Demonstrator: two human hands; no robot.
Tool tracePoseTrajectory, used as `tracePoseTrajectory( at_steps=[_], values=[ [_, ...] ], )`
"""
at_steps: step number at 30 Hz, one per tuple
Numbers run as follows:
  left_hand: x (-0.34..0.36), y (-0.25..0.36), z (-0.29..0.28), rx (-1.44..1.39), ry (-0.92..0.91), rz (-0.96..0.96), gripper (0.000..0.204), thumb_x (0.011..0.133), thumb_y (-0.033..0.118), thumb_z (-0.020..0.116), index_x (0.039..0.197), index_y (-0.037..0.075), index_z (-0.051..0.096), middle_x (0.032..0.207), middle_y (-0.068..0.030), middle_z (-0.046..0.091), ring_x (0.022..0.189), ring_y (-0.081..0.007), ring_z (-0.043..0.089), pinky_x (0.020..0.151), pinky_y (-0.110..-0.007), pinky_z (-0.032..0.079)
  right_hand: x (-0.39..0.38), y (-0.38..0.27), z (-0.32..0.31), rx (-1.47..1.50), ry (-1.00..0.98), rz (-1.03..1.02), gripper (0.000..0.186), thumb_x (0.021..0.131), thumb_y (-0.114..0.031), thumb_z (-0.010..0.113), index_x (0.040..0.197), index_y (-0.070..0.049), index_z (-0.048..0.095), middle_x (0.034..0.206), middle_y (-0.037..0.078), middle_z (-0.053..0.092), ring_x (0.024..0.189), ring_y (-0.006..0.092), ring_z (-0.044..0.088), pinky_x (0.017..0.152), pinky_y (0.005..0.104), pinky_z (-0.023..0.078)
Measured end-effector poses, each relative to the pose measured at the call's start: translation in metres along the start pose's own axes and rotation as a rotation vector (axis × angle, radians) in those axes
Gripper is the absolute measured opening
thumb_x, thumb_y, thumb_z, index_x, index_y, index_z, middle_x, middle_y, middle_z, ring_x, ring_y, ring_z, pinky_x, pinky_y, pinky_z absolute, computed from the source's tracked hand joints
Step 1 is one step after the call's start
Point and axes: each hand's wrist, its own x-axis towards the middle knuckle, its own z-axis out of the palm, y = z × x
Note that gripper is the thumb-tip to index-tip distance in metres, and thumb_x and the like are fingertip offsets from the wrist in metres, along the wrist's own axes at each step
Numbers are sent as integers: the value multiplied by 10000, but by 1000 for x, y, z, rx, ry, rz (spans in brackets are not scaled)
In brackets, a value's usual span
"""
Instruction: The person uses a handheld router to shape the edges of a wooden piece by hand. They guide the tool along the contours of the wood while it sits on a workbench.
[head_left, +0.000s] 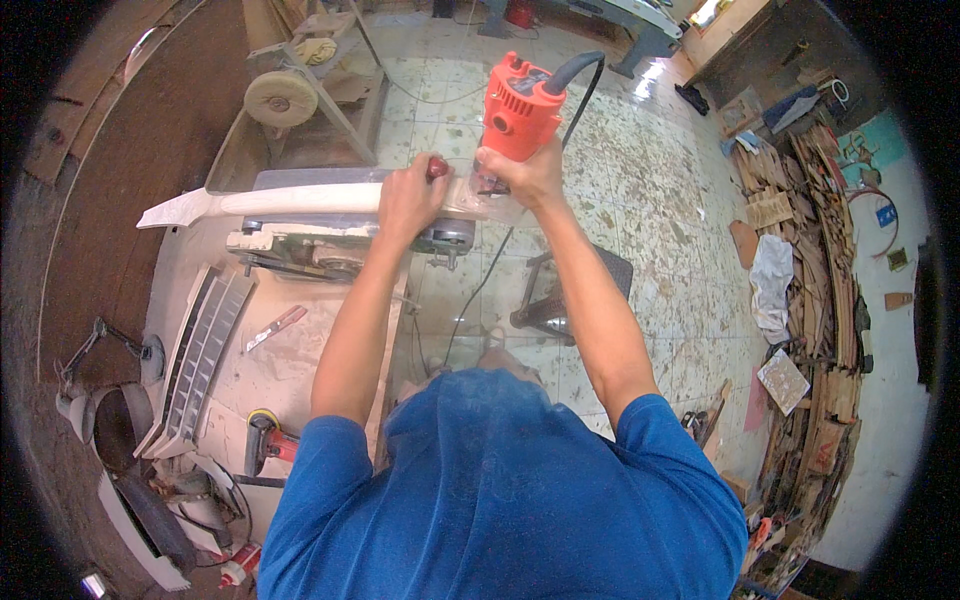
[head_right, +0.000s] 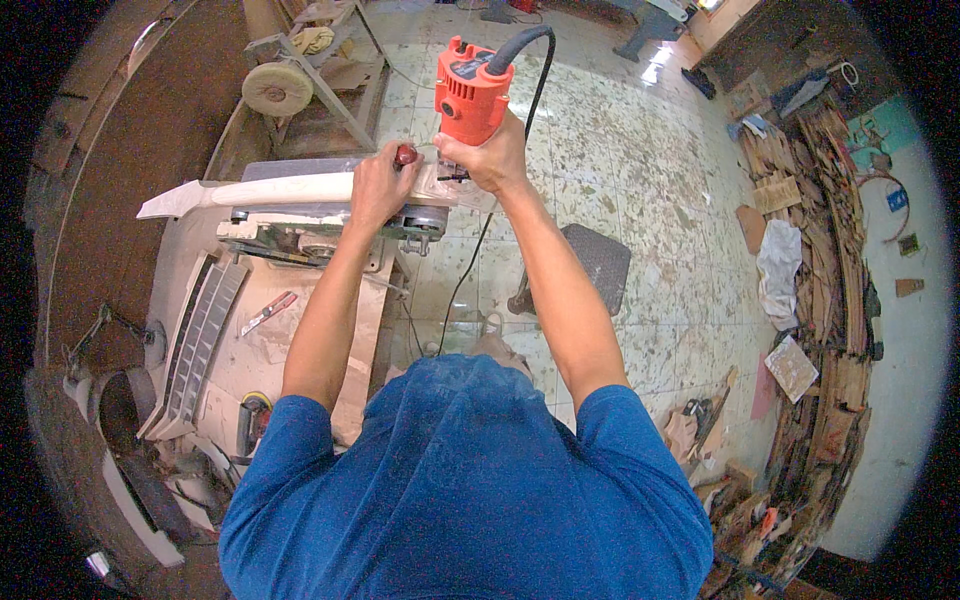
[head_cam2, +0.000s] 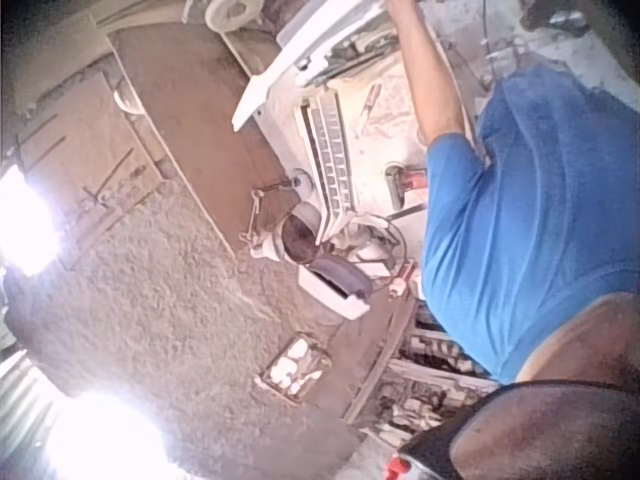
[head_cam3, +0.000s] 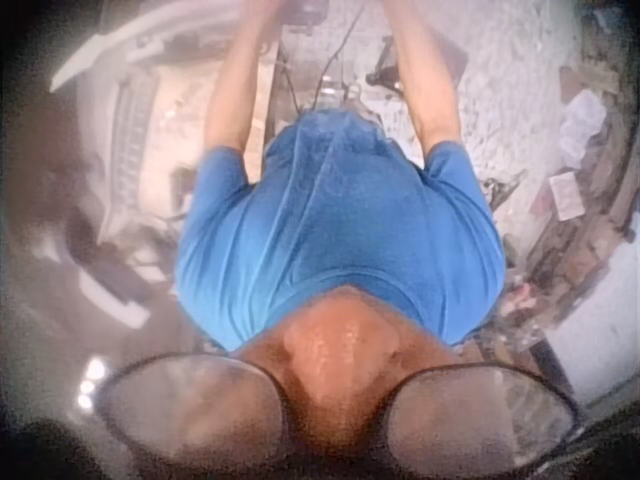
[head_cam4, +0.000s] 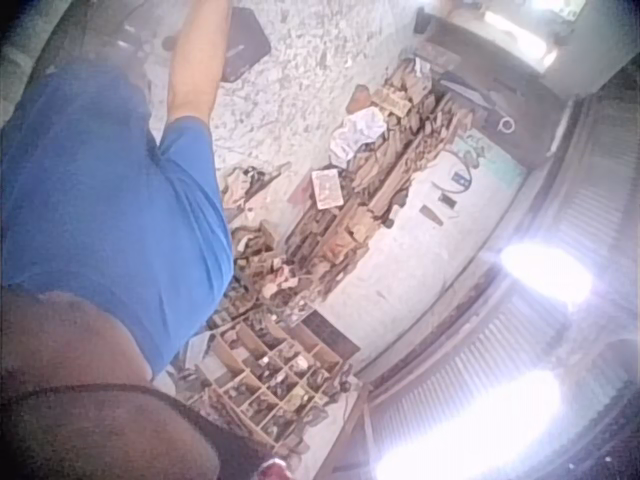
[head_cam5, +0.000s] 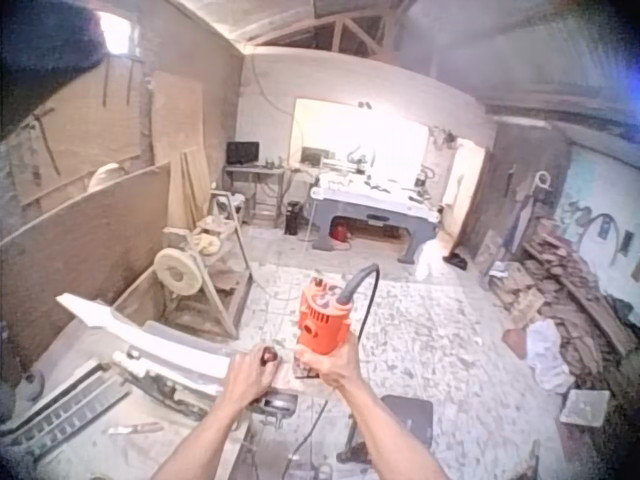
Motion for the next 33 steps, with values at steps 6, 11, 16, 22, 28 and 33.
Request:
tracePoseTrajectory(
  at_steps=[6,11,16,22,28,33],
  values=[
    [0,2,-1,-13,10,-7,280,958,325,693,1098,83,683,858,-230,733,837,-471,697,732,-556,532,3,4,-1,19,-16,10,427,705,-304,882,1008,-56,711,889,56,743,803,189,703,775,358,561],
    [0,4,-2,6,0,-27,286,960,334,699,1103,87,682,870,-222,737,839,-467,698,735,-556,532,7,7,-2,12,-39,16,431,707,-302,885,1008,-49,710,895,59,746,802,186,703,770,358,563],
    [0,5,-2,-12,21,-26,288,963,339,700,1106,89,682,877,-213,743,837,-461,701,735,-550,535,9,6,-2,30,-42,13,431,715,-298,887,1011,-41,707,896,59,744,808,175,699,773,354,563],
    [0,6,-1,-2,27,-38,290,965,334,698,1123,92,687,884,-204,748,841,-457,705,742,-546,539,13,11,-2,49,-41,-4,429,721,-301,888,1012,-42,709,890,57,740,804,167,690,770,348,562],
    [-1,4,0,-4,31,-38,299,952,322,689,1131,82,696,876,-223,743,832,-465,706,750,-547,546,12,7,-2,59,-41,-13,414,716,-295,888,995,-48,709,888,46,737,796,156,687,760,339,562],
    [-3,-6,5,42,31,-14,339,909,324,724,1139,76,709,849,-236,736,802,-457,716,734,-530,565,3,-3,0,80,-24,1,395,711,-281,889,979,-52,710,874,40,734,785,154,687,751,335,562]
  ],
)
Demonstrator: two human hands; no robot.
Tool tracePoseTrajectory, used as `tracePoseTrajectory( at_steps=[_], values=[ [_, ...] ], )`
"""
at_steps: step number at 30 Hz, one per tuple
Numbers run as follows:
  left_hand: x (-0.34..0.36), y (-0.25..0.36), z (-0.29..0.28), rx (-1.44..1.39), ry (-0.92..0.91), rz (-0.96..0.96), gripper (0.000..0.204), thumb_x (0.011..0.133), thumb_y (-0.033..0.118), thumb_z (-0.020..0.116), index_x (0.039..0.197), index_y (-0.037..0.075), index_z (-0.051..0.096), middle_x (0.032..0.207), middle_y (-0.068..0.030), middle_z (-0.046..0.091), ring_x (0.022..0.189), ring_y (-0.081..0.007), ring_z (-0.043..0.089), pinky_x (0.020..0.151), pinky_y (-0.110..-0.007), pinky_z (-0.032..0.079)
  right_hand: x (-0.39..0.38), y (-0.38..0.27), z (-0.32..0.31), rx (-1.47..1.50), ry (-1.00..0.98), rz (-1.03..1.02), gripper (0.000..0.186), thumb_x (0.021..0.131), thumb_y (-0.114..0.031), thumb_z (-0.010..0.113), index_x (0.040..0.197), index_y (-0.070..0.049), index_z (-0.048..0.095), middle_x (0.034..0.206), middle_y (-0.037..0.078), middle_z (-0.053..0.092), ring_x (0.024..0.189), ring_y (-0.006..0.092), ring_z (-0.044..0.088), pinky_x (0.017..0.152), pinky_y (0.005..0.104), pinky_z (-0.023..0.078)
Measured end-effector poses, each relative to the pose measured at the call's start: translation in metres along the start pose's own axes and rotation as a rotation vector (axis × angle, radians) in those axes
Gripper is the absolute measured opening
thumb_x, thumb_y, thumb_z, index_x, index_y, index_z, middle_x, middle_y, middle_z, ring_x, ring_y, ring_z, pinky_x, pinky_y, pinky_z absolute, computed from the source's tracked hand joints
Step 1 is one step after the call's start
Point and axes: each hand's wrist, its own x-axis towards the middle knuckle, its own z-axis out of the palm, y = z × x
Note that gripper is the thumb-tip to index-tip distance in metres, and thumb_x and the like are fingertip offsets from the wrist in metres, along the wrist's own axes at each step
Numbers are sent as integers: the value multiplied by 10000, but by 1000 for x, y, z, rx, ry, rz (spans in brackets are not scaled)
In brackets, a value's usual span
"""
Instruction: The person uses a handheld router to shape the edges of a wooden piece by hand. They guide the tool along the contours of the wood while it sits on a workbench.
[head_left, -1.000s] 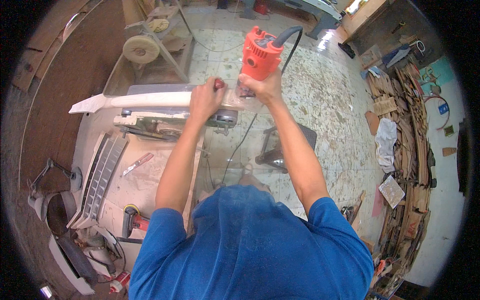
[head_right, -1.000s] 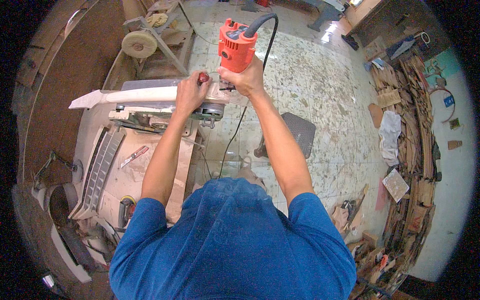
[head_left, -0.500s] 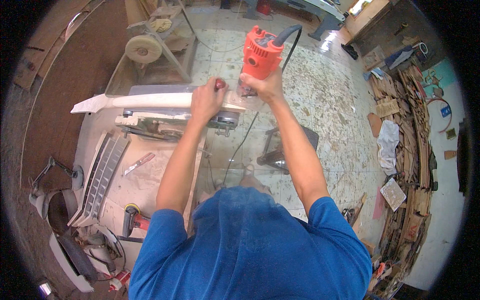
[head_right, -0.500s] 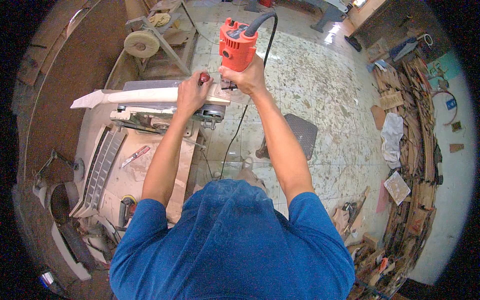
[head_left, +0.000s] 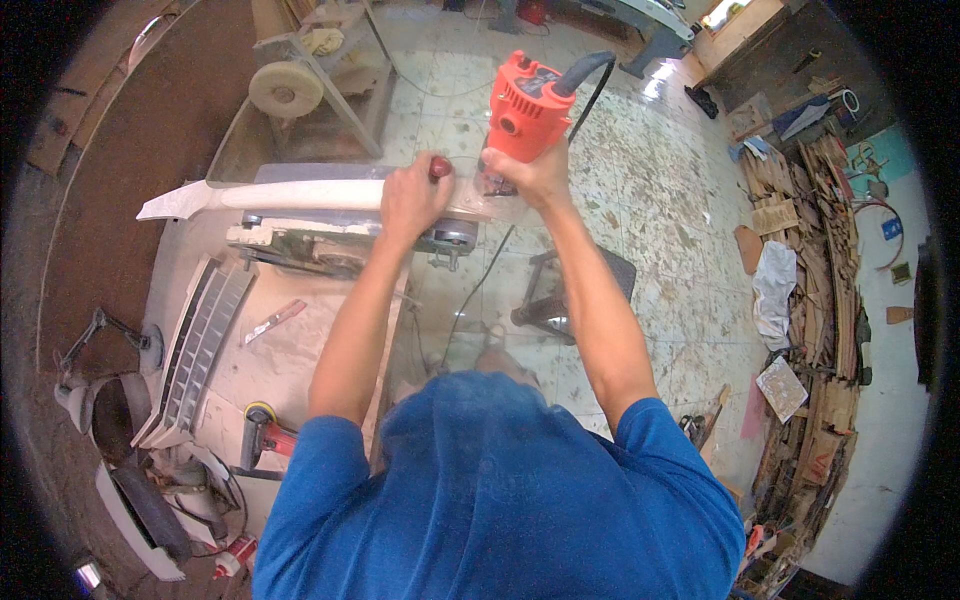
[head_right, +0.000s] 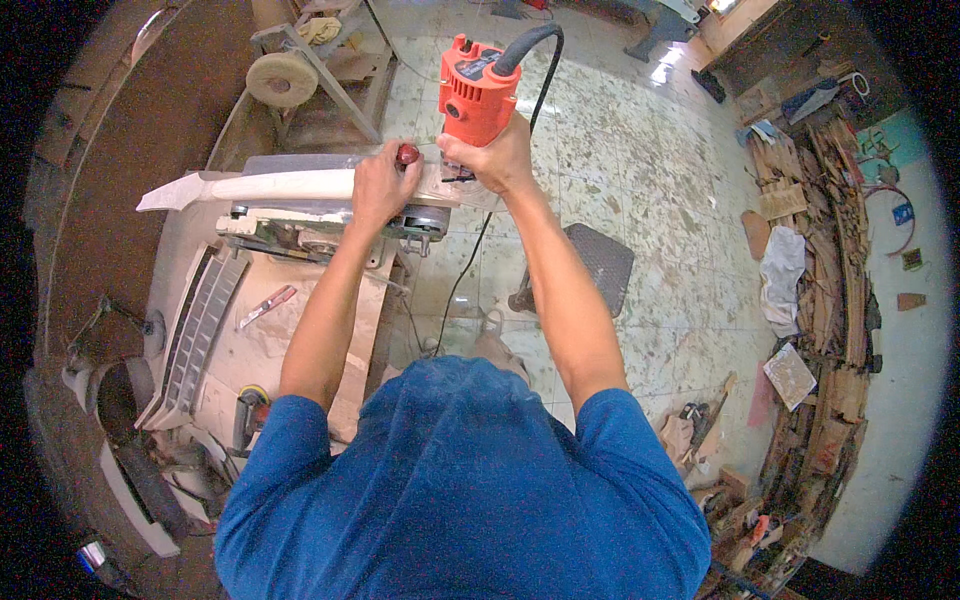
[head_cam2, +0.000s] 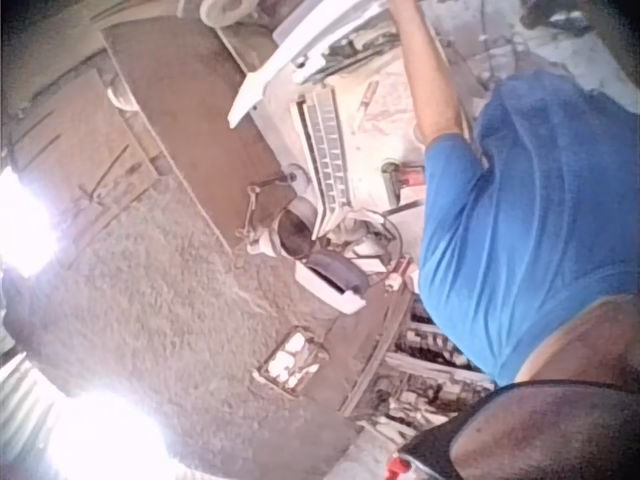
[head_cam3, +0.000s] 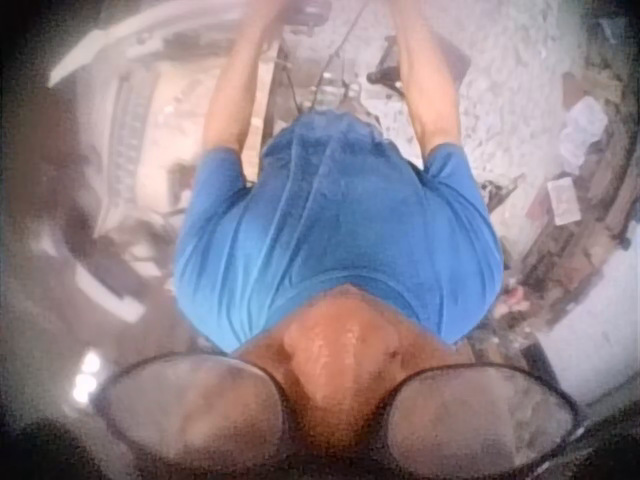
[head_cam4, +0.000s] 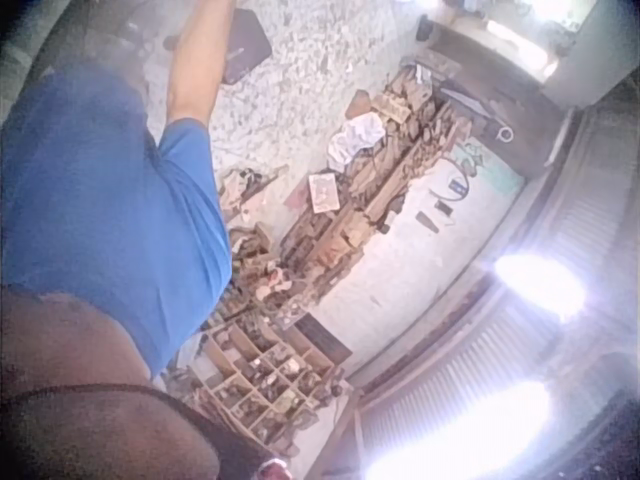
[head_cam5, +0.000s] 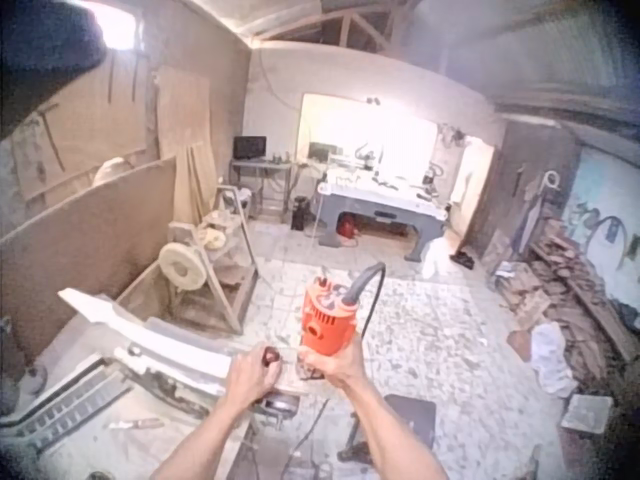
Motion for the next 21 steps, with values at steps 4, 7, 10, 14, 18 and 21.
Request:
tracePoseTrajectory(
  at_steps=[4,7,10,14,18,21],
  values=[
    [-1,2,0,-42,23,37,276,889,301,705,1066,88,705,803,-212,727,786,-443,711,723,-533,560,-6,-1,-1,12,1,27,385,708,-270,886,972,-53,709,868,33,733,778,154,686,746,337,562],
    [0,-1,1,-48,24,60,317,870,289,712,1100,73,723,815,-213,731,785,-434,717,725,-520,569,-8,-3,-1,7,-3,30,371,711,-259,883,965,-53,708,862,29,735,772,153,690,742,336,562],
    [0,-4,1,-52,17,68,363,858,273,715,1147,53,733,843,-208,740,794,-426,723,727,-503,577,-12,-7,2,-15,29,-11,350,718,-248,880,952,-52,708,849,29,739,762,153,694,737,333,561],
    [0,-7,0,-98,27,89,361,854,251,718,1151,46,734,865,-196,748,806,-416,726,731,-490,580,-15,-18,3,-36,10,2,349,724,-239,875,966,-52,707,846,28,739,762,153,698,727,328,559],
    [0,-2,-4,-143,6,97,279,859,228,714,1078,55,727,873,-182,753,815,-410,726,743,-484,579,-13,-12,2,-55,29,-39,357,724,-227,873,979,-46,701,845,27,734,762,147,697,724,323,561],
    [-2,3,-8,-119,1,91,226,864,217,713,1026,60,715,878,-174,757,817,-408,726,750,-482,578,-12,-12,2,-8,39,-33,361,724,-222,873,983,-42,697,844,26,730,759,142,694,726,321,562]
  ],
)
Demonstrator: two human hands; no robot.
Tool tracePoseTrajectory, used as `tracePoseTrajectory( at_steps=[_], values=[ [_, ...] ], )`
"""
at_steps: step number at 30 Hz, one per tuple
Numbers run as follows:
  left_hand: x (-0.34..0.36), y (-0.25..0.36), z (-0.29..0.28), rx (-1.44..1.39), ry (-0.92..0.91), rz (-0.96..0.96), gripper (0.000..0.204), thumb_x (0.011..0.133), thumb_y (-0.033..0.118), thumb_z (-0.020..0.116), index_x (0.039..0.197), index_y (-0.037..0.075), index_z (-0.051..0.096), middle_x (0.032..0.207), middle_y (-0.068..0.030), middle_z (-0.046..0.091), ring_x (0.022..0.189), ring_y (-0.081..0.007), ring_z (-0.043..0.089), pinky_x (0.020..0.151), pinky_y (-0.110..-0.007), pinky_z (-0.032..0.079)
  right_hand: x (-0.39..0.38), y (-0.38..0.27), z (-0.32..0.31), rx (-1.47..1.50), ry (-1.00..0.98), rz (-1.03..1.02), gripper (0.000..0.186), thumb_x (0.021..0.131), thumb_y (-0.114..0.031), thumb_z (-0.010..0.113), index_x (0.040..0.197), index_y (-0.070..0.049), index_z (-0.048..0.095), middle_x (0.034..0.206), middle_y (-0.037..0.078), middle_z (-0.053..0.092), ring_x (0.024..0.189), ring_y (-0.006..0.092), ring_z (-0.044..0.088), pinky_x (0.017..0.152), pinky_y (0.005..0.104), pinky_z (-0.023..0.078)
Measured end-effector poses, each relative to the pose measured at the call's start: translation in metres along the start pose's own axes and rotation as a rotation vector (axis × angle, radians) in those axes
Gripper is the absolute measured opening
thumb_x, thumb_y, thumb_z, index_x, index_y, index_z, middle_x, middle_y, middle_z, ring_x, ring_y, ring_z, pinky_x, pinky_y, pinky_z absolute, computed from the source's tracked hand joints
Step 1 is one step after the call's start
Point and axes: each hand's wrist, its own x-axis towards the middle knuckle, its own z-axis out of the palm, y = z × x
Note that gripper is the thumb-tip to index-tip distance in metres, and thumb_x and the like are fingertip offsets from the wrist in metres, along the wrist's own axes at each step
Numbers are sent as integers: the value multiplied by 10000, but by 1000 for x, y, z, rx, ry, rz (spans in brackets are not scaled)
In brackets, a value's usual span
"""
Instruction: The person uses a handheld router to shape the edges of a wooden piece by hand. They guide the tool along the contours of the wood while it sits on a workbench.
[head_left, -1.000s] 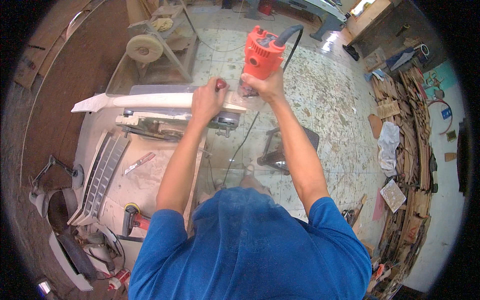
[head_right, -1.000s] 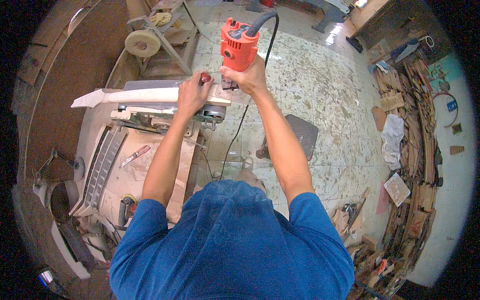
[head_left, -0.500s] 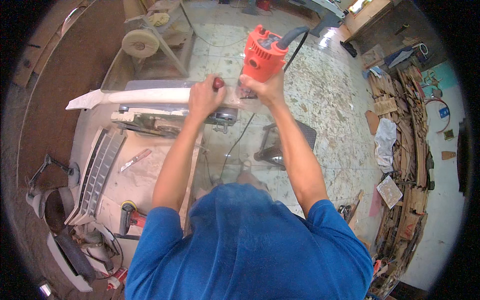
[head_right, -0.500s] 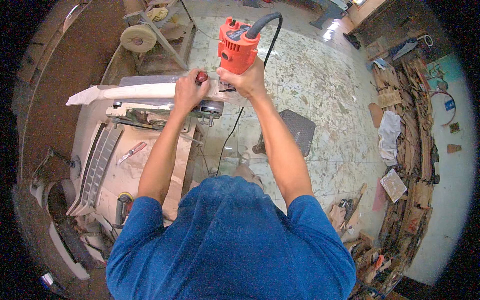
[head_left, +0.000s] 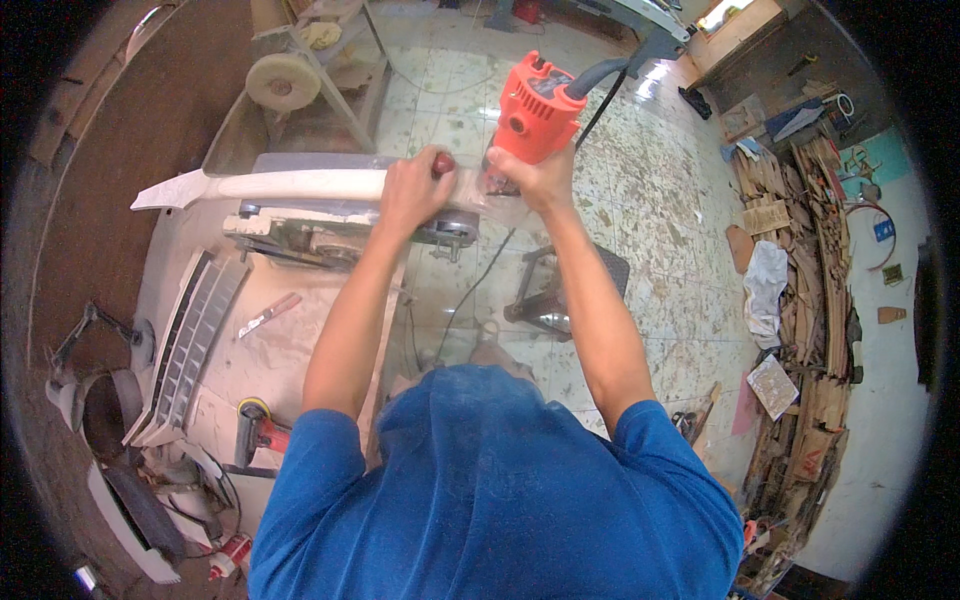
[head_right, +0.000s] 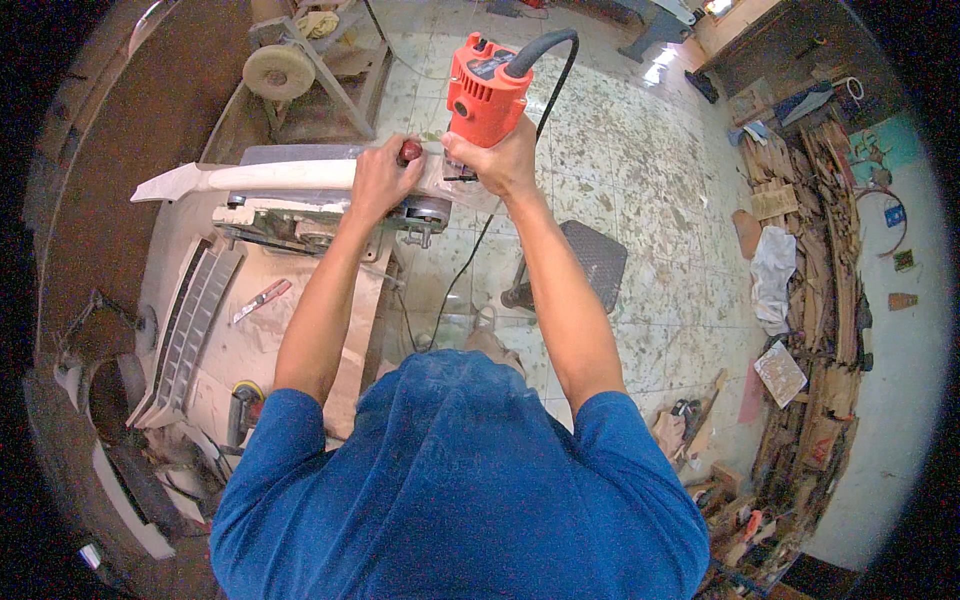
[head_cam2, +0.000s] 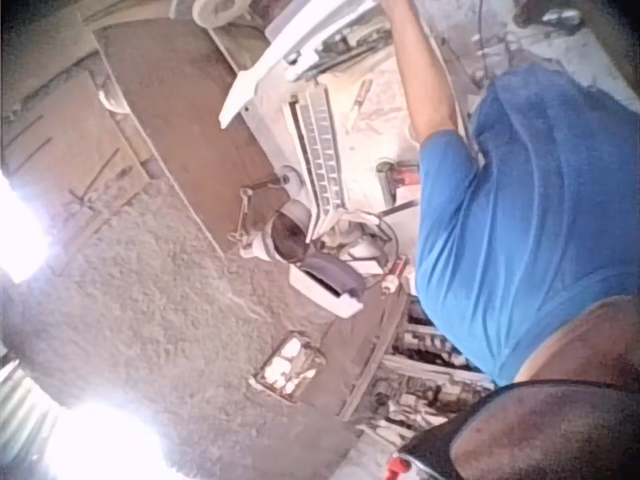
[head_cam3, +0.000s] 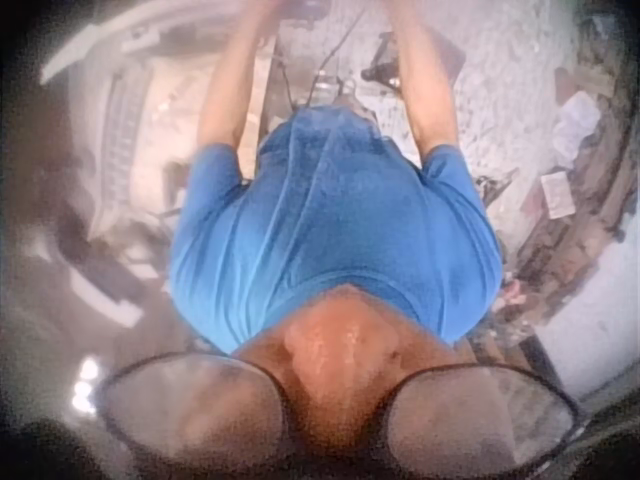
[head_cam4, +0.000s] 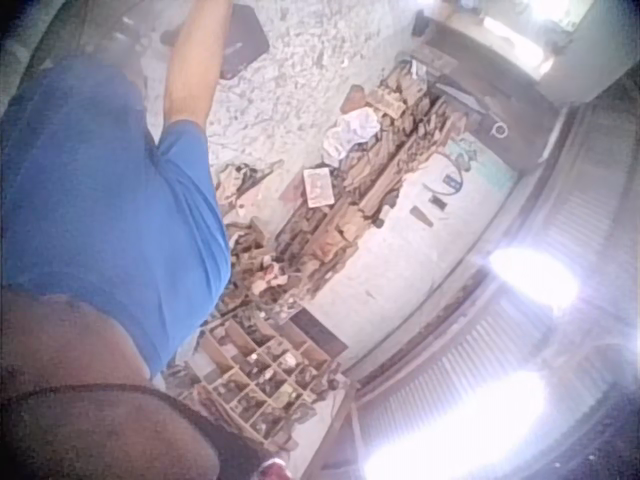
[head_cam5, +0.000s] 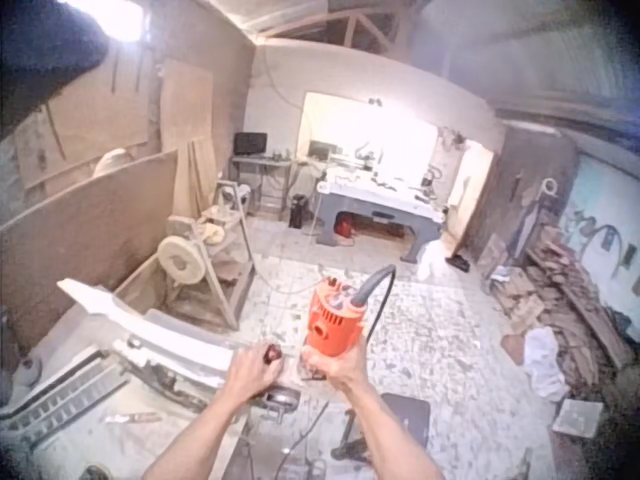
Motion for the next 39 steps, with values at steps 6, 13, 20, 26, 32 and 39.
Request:
tracePoseTrajectory(
  at_steps=[6,13,20,26,32,39],
  values=[
    [0,1,-2,12,-4,1,217,878,212,725,1037,65,715,877,-167,761,819,-409,727,748,-480,580,1,-1,1,11,-17,16,354,731,-211,872,983,-40,691,848,22,723,751,128,686,713,310,561],
    [1,0,-1,20,2,8,224,892,219,727,1057,67,717,870,-168,763,813,-407,732,741,-478,584,3,-4,1,33,-13,13,337,739,-204,876,969,-42,691,856,23,726,748,128,687,707,309,566],
    [2,-2,1,37,-12,-3,236,906,229,717,1073,62,707,876,-178,760,817,-419,725,744,-492,578,6,2,1,31,-20,-5,341,735,-206,877,972,-39,696,857,26,731,749,130,691,708,307,568],
    [3,5,-4,31,-27,-20,243,910,219,719,1087,55,701,896,-171,764,825,-414,725,755,-488,577,7,8,-1,42,-30,14,371,730,-240,883,982,-39,698,865,26,735,766,139,694,728,316,567],
    [2,7,-6,51,-28,-24,276,909,216,727,1131,53,701,916,-163,769,842,-410,729,764,-484,578,9,8,-3,13,-39,14,391,732,-273,882,991,-44,698,874,27,734,788,146,694,748,321,561],
    [3,2,-2,48,-19,-28,274,917,226,721,1131,56,697,890,-169,766,831,-415,730,757,-490,580,11,6,-2,-11,-38,-5,395,719,-258,887,993,-47,696,887,29,732,794,154,691,757,335,561]
  ],
)
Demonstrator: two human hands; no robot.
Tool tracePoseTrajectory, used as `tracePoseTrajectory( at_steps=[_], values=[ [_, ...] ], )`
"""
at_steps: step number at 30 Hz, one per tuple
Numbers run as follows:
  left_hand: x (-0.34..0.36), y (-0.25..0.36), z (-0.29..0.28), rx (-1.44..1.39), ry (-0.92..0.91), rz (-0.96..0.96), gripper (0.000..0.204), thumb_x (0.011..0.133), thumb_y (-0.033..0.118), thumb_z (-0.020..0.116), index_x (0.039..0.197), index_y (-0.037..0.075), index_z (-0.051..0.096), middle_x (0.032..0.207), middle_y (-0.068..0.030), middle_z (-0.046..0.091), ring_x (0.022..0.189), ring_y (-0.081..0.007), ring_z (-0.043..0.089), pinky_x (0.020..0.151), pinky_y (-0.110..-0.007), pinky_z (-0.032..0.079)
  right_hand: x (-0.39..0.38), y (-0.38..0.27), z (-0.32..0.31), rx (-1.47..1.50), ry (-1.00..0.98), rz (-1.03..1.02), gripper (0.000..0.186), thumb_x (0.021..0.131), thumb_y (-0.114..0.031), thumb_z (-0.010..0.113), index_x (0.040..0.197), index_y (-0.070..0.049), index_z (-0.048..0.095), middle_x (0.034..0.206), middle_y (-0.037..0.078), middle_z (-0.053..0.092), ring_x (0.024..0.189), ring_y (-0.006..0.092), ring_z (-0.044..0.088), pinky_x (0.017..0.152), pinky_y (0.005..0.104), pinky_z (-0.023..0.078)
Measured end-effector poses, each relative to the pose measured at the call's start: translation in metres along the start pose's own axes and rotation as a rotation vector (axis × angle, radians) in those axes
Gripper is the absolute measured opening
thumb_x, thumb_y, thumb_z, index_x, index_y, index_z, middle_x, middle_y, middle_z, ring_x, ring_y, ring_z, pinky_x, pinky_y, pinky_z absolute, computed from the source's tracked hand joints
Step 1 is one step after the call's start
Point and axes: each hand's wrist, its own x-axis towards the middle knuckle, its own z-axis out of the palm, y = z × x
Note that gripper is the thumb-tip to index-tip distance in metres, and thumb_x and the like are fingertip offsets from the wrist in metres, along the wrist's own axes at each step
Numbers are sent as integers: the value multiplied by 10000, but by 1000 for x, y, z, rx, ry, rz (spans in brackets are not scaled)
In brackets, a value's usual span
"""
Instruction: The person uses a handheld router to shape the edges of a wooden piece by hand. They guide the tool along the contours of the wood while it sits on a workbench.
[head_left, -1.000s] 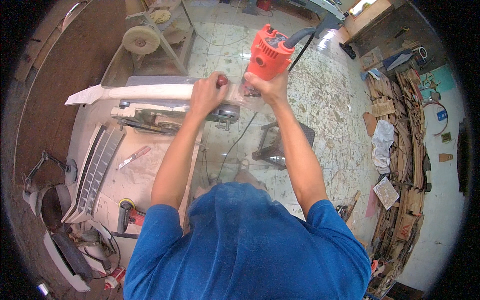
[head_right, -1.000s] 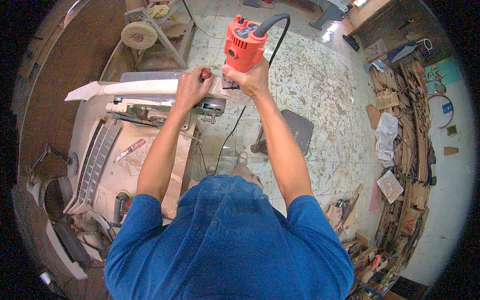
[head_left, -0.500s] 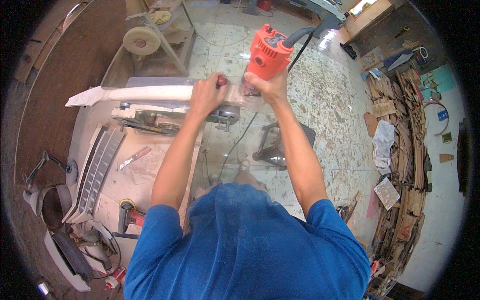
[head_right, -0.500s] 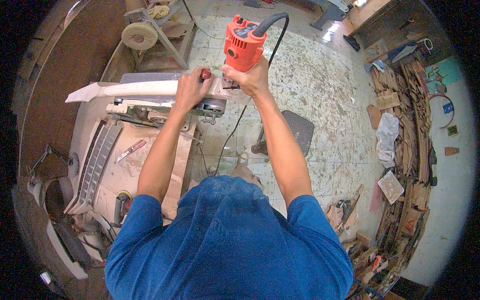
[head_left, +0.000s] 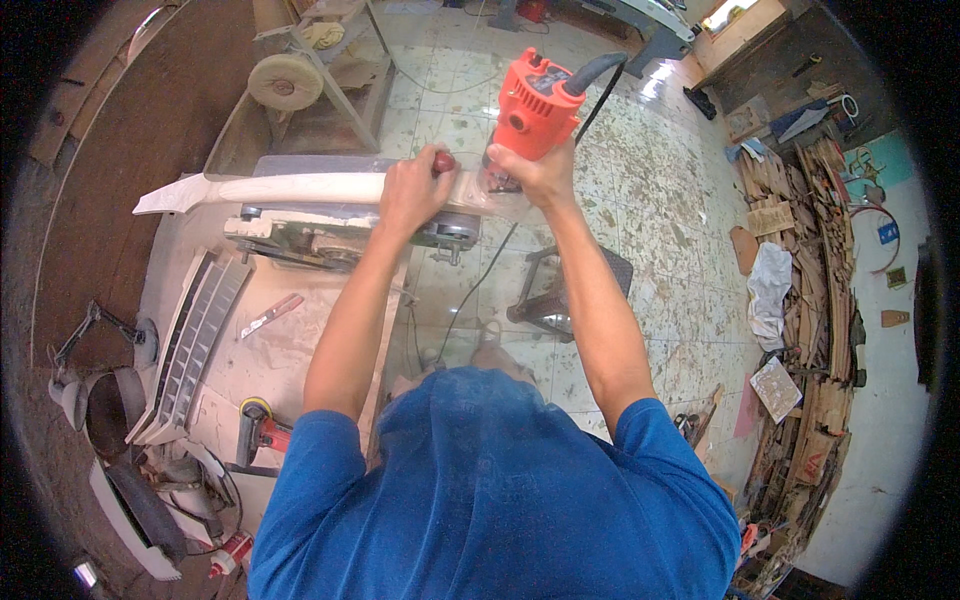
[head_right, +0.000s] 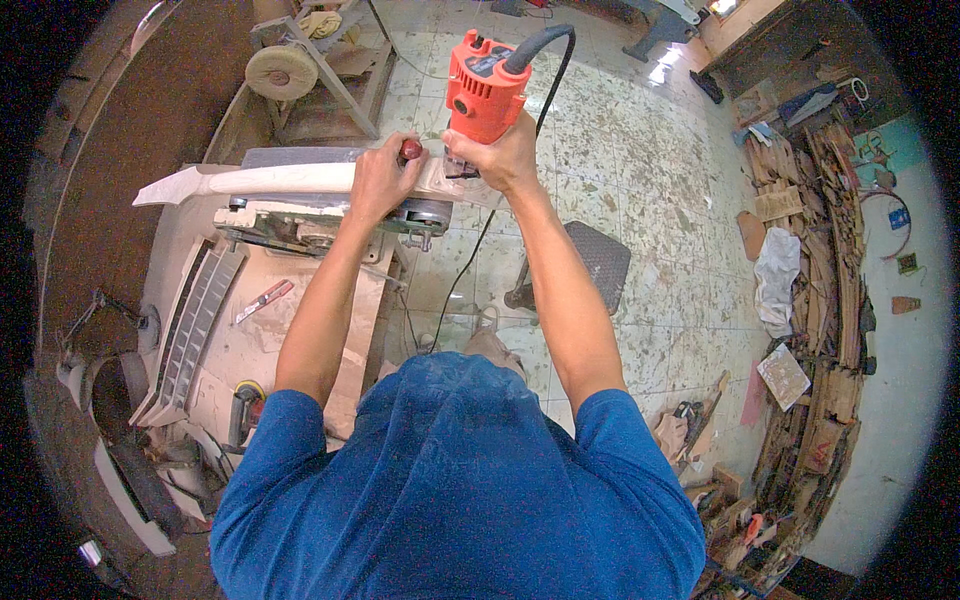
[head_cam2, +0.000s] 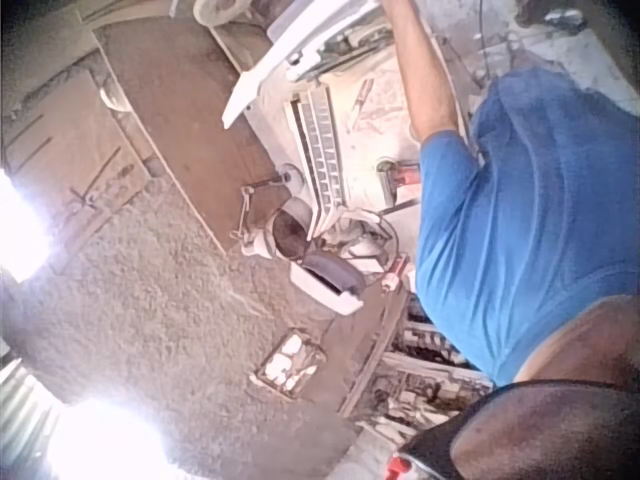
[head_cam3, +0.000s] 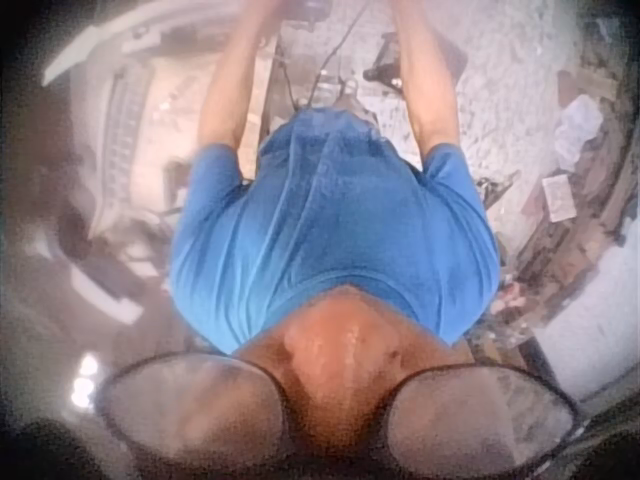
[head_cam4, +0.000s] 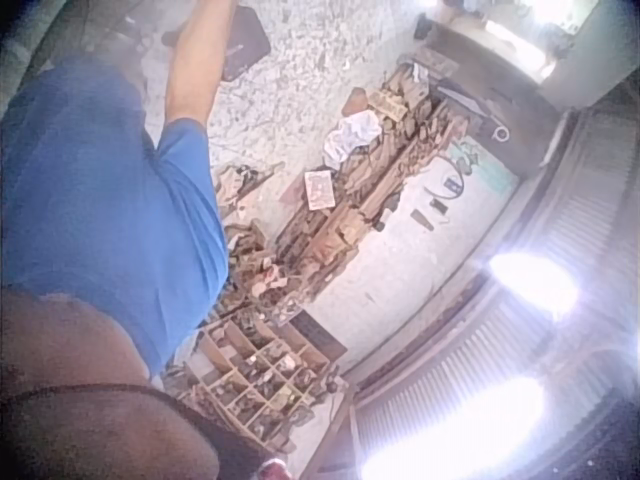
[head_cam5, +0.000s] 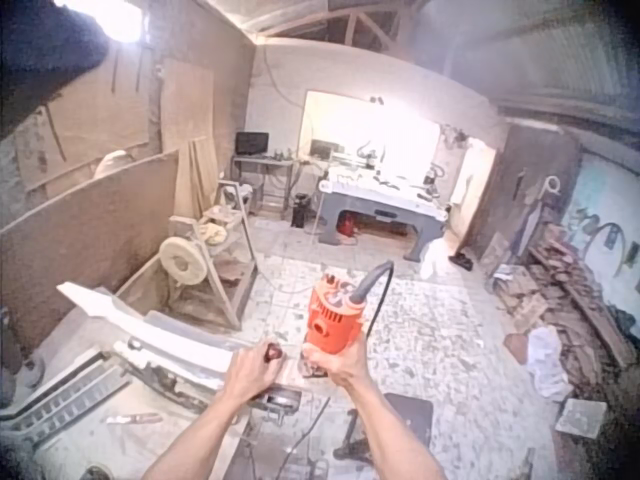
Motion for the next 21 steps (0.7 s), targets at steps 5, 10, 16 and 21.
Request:
tracePoseTrajectory(
  at_steps=[5,10,16,21],
  values=[
    [-1,0,0,-36,28,21,243,916,228,715,1091,59,705,872,-170,762,821,-417,728,747,-487,582,-4,3,1,14,23,9,389,718,-246,887,991,-48,693,883,27,730,790,154,687,759,338,562],
    [0,0,0,-12,7,6,232,903,221,720,1074,66,713,869,-170,759,818,-416,728,746,-482,585,-6,-1,2,54,11,46,372,725,-226,888,982,-41,694,858,32,731,752,141,687,718,324,565],
    [0,-1,0,-25,13,2,246,899,217,723,1087,61,714,883,-171,761,823,-413,730,749,-482,586,-3,-3,2,59,7,23,349,735,-206,885,972,-37,693,840,30,728,729,132,688,688,313,564],
    [0,-1,-1,-36,16,21,255,906,216,722,1102,54,714,891,-168,764,826,-410,732,748,-476,588,-3,-1,2,59,5,-1,339,741,-211,883,965,-43,693,839,23,727,738,131,686,697,313,563]
  ],
)
